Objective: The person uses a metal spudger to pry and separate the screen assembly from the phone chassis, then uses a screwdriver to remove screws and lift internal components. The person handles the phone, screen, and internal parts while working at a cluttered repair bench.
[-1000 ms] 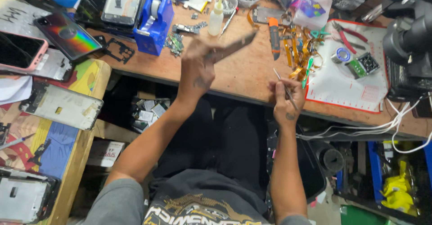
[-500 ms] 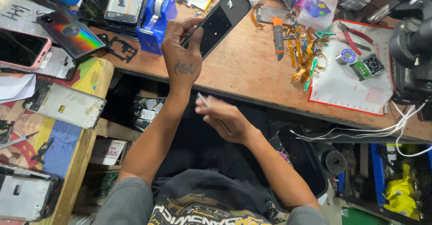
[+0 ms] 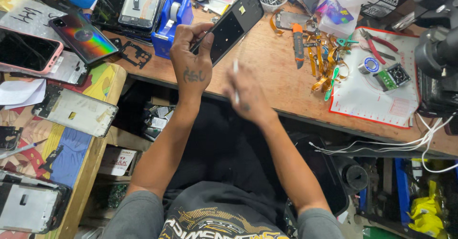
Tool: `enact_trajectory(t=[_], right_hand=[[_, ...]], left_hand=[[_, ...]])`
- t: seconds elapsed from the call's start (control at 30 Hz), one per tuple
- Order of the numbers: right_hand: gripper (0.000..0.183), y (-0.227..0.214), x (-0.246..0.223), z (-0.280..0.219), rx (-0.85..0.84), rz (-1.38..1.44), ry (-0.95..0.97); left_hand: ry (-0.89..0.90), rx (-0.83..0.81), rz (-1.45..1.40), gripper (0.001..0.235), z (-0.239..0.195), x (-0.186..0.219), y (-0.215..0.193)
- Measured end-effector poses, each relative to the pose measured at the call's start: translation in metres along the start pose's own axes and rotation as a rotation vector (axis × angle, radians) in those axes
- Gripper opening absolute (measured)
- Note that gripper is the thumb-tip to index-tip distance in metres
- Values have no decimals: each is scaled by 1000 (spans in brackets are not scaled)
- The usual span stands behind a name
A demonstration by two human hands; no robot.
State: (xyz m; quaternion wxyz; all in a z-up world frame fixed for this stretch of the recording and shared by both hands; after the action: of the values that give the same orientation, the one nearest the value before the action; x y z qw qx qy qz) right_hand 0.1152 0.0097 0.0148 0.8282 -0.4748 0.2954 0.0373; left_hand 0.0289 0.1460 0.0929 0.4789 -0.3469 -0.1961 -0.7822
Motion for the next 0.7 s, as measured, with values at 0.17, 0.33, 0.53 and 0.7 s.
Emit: enact_trajectory(t=[0.17,0.33,0.53,0.7], right_hand=[[24,15,-10,-66,-610,941,206],[11,-81,83,-69,299,584,449],[44,-87,133,-51,323,782,473],[44,-64,155,-48,185,974,616]], left_hand=[[-102,-68,21,16,-10,-27,5],[-288,-263,-39,14,-30,-67,44],[-385,-561,-186,20,-58,-93,90],[-416,-528,-191,24,-64,-96,99]])
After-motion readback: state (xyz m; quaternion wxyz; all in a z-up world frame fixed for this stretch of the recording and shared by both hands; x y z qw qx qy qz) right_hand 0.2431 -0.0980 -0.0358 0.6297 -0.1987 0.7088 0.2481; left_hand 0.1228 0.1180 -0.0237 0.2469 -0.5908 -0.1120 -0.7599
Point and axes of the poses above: each hand's wrist, its own z-axis towards the middle knuckle, its own y-axis out of the palm, x = y × z, the point moved 9 cm from there along z, towards the middle knuckle, and after that the axes turned 10 degrees about y, right-handed, at the moved point
